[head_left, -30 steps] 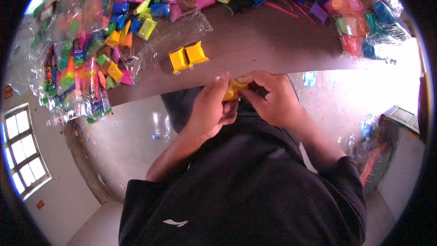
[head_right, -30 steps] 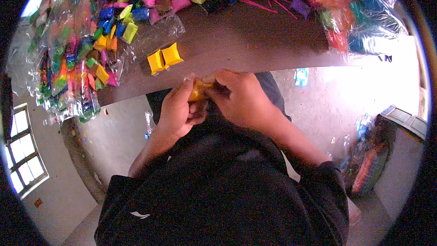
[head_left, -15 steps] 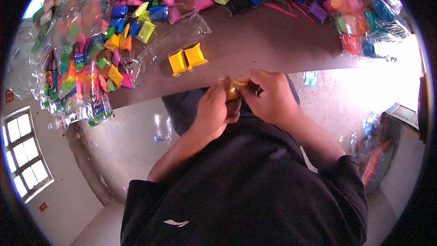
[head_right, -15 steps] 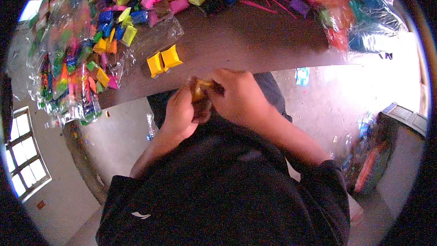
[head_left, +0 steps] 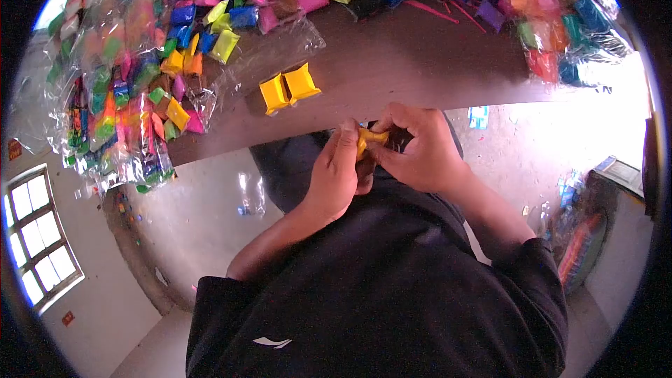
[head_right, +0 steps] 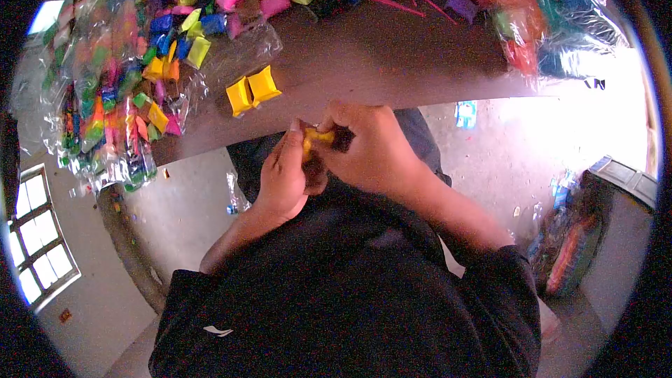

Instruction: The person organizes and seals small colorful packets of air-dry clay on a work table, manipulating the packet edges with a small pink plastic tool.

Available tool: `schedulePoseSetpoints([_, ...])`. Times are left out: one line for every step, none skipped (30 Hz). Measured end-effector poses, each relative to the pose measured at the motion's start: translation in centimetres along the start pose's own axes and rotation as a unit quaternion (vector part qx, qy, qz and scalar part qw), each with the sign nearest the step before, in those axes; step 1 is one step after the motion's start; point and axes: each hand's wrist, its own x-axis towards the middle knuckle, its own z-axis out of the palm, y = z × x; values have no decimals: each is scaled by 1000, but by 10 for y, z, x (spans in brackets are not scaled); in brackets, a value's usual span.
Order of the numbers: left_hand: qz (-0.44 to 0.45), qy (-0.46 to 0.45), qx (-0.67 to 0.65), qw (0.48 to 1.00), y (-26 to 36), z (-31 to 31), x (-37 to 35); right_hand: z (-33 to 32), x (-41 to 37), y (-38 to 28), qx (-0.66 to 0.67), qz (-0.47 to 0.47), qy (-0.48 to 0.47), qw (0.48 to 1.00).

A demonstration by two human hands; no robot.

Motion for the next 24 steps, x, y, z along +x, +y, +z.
schedulePoseSetpoints([52, -3, 15, 999, -5, -2, 2, 3, 1, 4, 0, -1, 0, 1000])
schedulePoseSetpoints([52, -4, 15, 999, -8, -5, 5, 6, 1, 10, -31, -10, 12, 999])
schedulePoseSetpoints([72, -10, 37, 997, -9, -6, 7, 8, 1, 12, -62, -18, 25, 998])
schedulePoseSetpoints([93, -16, 59, 994, -9, -7, 9, 10, 1, 10, -64, -18, 26, 997])
schedulePoseSetpoints([93, -16, 59, 994, -9, -7, 10, 13, 0, 7, -89, -35, 54, 994])
schedulePoseSetpoints([94, -21, 60, 994, -6, -5, 10, 14, -1, 6, -113, -52, 82, 989])
schedulePoseSetpoints([95, -25, 61, 993, -4, -4, 10, 14, -1, 6, -113, -53, 81, 989])
schedulePoseSetpoints([96, -24, 61, 993, -3, -8, 9, 13, 0, 6, -81, -69, 78, 991])
schedulePoseSetpoints([68, -25, 49, 996, 0, -16, 7, 13, 1, 7, -48, -86, 74, 992])
schedulePoseSetpoints([38, -27, 37, 998, 1, -24, 6, 13, -1, 7, -48, -86, 75, 992])
schedulePoseSetpoints([38, -27, 38, 998, 0, -34, 10, 15, -4, 8, 57, -35, 63, 996])
schedulePoseSetpoints([26, -120, -74, 990, 2, -41, 15, 17, -8, 8, 162, 16, 49, 985])
schedulePoseSetpoints([14, -211, -184, 960, 1, -45, 18, 19, -9, 9, 162, 15, 48, 986])
schedulePoseSetpoints([16, -211, -184, 960, -4, -44, 18, 22, -9, 10, 229, 46, 49, 971])
schedulePoseSetpoints([54, -119, -129, 983, -6, -31, 15, 23, -10, 11, 295, 78, 51, 951])
schedulePoseSetpoints([91, -26, -72, 993, -8, -22, 12, 23, -10, 12, 295, 78, 52, 951])
schedulePoseSetpoints([91, -27, -72, 993, -9, -21, 10, 22, -10, 13, 266, 120, 44, 955])
schedulePoseSetpoints([108, -22, -33, 993, -9, -20, 9, 21, -10, 14, 237, 162, 37, 957])
schedulePoseSetpoints([124, -17, 7, 992, -9, -18, 8, 21, -9, 16, 237, 163, 37, 957])
schedulePoseSetpoints([124, -17, 7, 992, -8, -16, 7, 20, -8, 18, 219, 159, 32, 962])
schedulePoseSetpoints([130, -13, 1, 991, -5, -11, 7, 20, -6, 19, 202, 155, 27, 967])
schedulePoseSetpoints([136, -9, -5, 991, -3, -8, 6, 18, -6, 17, 203, 154, 26, 967])
schedulePoseSetpoints([135, -8, -4, 991, 0, -9, 5, 14, -5, 12, 186, 149, 10, 971])
schedulePoseSetpoints([95, -4, 0, 995, 3, -11, 4, 11, -5, 8, 169, 144, -6, 975])
